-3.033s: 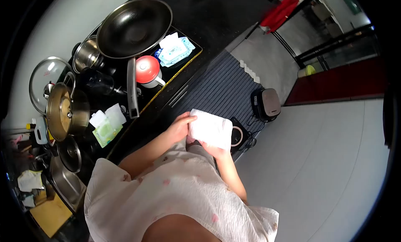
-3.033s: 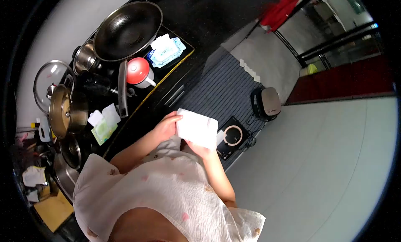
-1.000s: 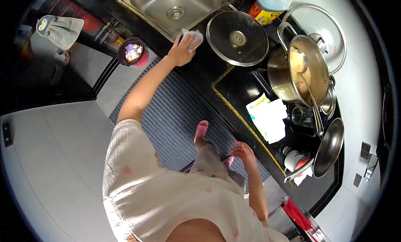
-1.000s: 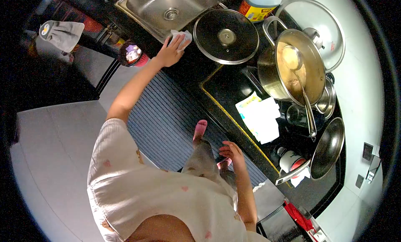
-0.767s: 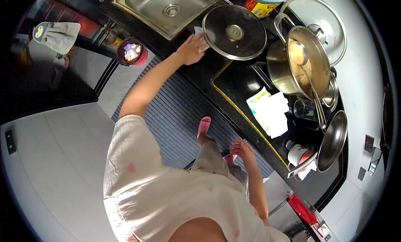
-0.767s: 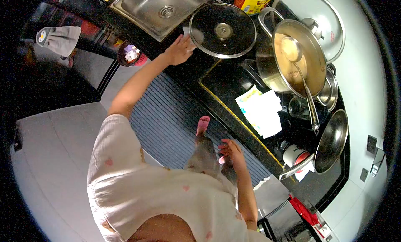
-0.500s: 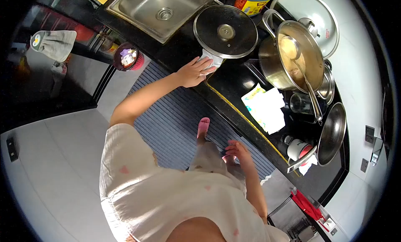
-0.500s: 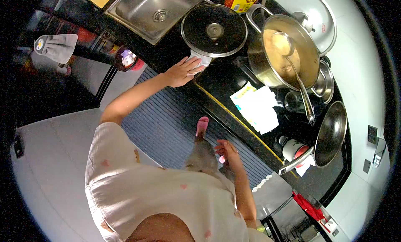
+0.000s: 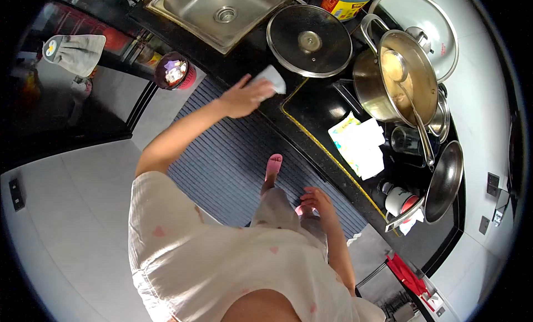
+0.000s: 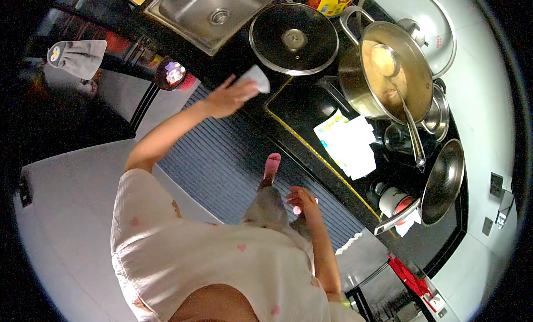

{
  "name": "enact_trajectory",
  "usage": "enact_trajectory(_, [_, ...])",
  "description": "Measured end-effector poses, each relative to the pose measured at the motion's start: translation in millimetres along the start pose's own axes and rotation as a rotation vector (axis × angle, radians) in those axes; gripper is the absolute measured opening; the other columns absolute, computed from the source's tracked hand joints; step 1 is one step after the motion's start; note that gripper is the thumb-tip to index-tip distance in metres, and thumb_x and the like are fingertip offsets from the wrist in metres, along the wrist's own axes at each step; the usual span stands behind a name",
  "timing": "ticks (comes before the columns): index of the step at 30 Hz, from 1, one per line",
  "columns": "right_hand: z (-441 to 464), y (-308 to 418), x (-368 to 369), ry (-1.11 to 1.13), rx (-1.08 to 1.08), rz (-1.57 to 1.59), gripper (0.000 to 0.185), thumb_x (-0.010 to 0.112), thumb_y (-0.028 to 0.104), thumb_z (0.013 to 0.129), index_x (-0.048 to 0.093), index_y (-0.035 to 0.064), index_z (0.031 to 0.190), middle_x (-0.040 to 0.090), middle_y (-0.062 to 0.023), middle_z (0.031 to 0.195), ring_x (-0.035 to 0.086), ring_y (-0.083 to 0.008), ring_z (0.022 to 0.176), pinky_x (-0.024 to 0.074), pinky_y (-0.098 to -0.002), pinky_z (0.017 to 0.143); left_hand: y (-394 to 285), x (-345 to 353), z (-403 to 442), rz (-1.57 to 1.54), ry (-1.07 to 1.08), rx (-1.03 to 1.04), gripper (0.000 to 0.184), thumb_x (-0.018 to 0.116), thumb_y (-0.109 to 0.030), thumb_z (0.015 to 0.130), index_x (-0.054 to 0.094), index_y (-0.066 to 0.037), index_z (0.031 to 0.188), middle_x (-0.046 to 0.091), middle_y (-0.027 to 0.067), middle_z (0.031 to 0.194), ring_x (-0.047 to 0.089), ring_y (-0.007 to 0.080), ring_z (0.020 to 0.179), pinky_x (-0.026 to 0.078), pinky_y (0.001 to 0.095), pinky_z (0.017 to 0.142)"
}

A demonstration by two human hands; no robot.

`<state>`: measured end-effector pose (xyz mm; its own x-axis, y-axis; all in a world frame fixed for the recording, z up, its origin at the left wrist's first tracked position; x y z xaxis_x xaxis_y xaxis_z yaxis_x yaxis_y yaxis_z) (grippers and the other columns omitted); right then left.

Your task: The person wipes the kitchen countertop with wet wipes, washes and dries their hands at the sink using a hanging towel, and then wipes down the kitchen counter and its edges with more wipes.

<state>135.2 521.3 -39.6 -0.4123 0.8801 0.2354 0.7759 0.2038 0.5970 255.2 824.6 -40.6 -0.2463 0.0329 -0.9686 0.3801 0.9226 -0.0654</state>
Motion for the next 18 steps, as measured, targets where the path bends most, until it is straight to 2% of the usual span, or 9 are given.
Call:
enact_trajectory(4, [0.2, -1.9, 3.8, 0.031, -0.008, -0.018, 0.039, 0.038, 0.032, 0.087, 0.049, -0.0001, 0.106, 0.057, -0.0115, 0.087, 0.056, -0.0181, 0.075, 0.0429, -0.0273, 0.073, 80.8, -8.9, -13.1, -0.029, 0.021, -0.273, 0.051, 0.032, -0.018, 0.087, 0.012, -0.015, 0.135, 0.009, 0.0025, 0.14, 0.004, 0.017, 0.13, 0.002, 0.0424, 0.104])
enact_trajectory(6, [-1.1, -3.9, 2.1, 0.031, -0.025, -0.032, 0.039, 0.037, 0.033, 0.088, 0.049, -0.0001, 0.106, 0.057, -0.0115, 0.086, 0.056, -0.0179, 0.075, 0.0429, -0.0276, 0.073, 107.2, -15.3, -11.7, -0.058, -0.025, -0.333, 0.051, 0.032, -0.019, 0.087, 0.014, -0.017, 0.134, 0.008, 0.0031, 0.14, 0.005, 0.018, 0.129, 0.003, 0.0422, 0.104])
enact_trajectory(9, [-1.3, -6.6, -3.4, -0.017, -0.023, -0.046, 0.039, 0.037, 0.033, 0.088, 0.049, -0.0002, 0.105, 0.057, -0.0116, 0.086, 0.056, -0.0179, 0.075, 0.0429, -0.028, 0.073, 109.4, -12.1, -3.4, -0.02, -0.075, -0.351, 0.05, 0.029, -0.018, 0.088, 0.011, -0.021, 0.135, 0.009, 0.0075, 0.14, 0.005, 0.0224, 0.129, 0.004, 0.0424, 0.104])
enact_trajectory(14, [2.2, -7.4, -2.1, -0.015, -0.022, -0.004, 0.039, 0.037, 0.033, 0.088, 0.05, -0.0001, 0.105, 0.057, -0.0118, 0.086, 0.056, -0.0183, 0.076, 0.0428, -0.0284, 0.074, 23.0, -4.8, -6.6, -0.087, -0.063, -0.077, 0.054, 0.038, -0.015, 0.084, 0.018, -0.022, 0.133, 0.011, 0.0138, 0.138, 0.008, 0.0285, 0.129, 0.006, 0.0431, 0.104])
enact_trajectory(16, [1.1, -4.7, 0.4, -0.02, -0.022, -0.006, 0.039, 0.037, 0.032, 0.088, 0.05, -0.0001, 0.105, 0.057, -0.0117, 0.086, 0.056, -0.0186, 0.077, 0.0427, -0.0286, 0.075, -18.3, -0.5, -8.7, -0.211, -0.045, 0.078, 0.052, 0.037, -0.015, 0.084, 0.019, -0.022, 0.133, 0.012, 0.0133, 0.138, 0.007, 0.0285, 0.129, 0.007, 0.0436, 0.104])
enact_trajectory(18, [-1.0, -4.7, 0.3, -0.006, -0.025, -0.008, 0.038, 0.036, 0.031, 0.088, 0.05, -0.0001, 0.105, 0.057, -0.0115, 0.086, 0.056, -0.0187, 0.077, 0.0426, -0.0287, 0.075, -23.3, -1.1, -10.5, -0.151, -0.031, 0.086, 0.051, 0.034, -0.016, 0.085, 0.019, -0.022, 0.133, 0.012, 0.0123, 0.138, 0.007, 0.0277, 0.129, 0.006, 0.0446, 0.103])
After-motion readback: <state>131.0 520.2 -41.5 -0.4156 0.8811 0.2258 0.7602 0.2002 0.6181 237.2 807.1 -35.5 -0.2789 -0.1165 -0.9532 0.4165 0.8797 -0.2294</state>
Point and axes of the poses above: each hand's wrist, its own z-axis towards the middle knuckle, its own x-axis out of the palm, y = z × x, the point moved 9 cm from there along z, towards the middle knuckle
